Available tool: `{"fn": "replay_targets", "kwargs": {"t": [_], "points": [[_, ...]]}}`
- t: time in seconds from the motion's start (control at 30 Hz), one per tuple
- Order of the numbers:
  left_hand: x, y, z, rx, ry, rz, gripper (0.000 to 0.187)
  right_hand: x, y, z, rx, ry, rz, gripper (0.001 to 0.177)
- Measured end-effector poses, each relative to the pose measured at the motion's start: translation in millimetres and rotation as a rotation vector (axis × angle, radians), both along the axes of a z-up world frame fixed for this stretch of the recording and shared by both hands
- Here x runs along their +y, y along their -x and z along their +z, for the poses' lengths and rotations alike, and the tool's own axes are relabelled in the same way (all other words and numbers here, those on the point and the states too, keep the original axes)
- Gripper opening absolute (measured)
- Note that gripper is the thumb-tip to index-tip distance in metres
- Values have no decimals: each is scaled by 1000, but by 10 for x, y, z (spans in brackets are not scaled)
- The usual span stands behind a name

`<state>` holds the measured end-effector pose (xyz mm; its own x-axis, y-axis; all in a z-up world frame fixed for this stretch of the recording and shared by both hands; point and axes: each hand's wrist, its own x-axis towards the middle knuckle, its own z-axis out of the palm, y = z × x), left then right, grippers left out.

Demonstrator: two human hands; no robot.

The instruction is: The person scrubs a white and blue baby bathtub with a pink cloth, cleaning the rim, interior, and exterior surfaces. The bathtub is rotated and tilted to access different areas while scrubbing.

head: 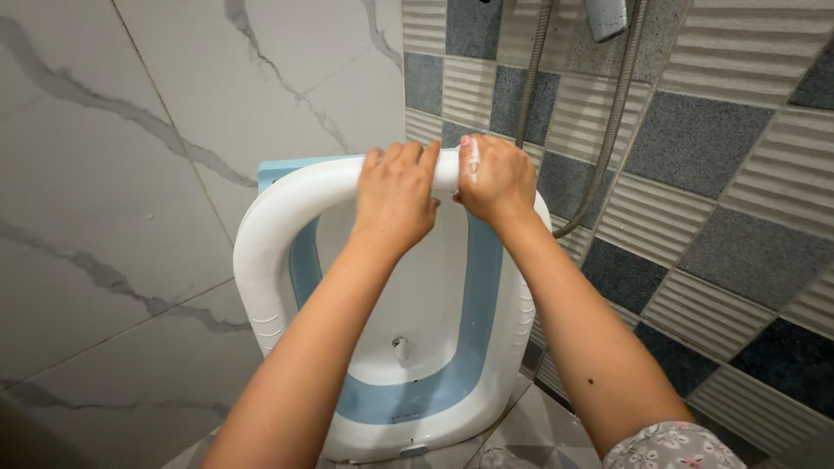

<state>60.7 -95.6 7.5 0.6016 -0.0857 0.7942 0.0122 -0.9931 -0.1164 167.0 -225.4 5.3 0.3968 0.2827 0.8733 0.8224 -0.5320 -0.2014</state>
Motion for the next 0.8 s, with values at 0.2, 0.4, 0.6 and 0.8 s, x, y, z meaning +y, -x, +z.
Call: {"fn": "replay_targets", "kwargs": {"t": [0.2, 0.4, 0.6, 0.8], "points": [[620, 707, 15, -141, 183, 222, 75, -1, 45, 37, -17, 15, 73, 42], [952, 1006, -133, -311, 306, 288, 60, 226, 269, 107, 159, 47, 39, 43], [882, 879, -108, -344, 288, 306, 48, 917, 584, 58, -277, -20, 210, 31], [914, 863, -117, -371, 262, 223, 39, 766, 331, -53, -470, 49, 340, 26]]}}
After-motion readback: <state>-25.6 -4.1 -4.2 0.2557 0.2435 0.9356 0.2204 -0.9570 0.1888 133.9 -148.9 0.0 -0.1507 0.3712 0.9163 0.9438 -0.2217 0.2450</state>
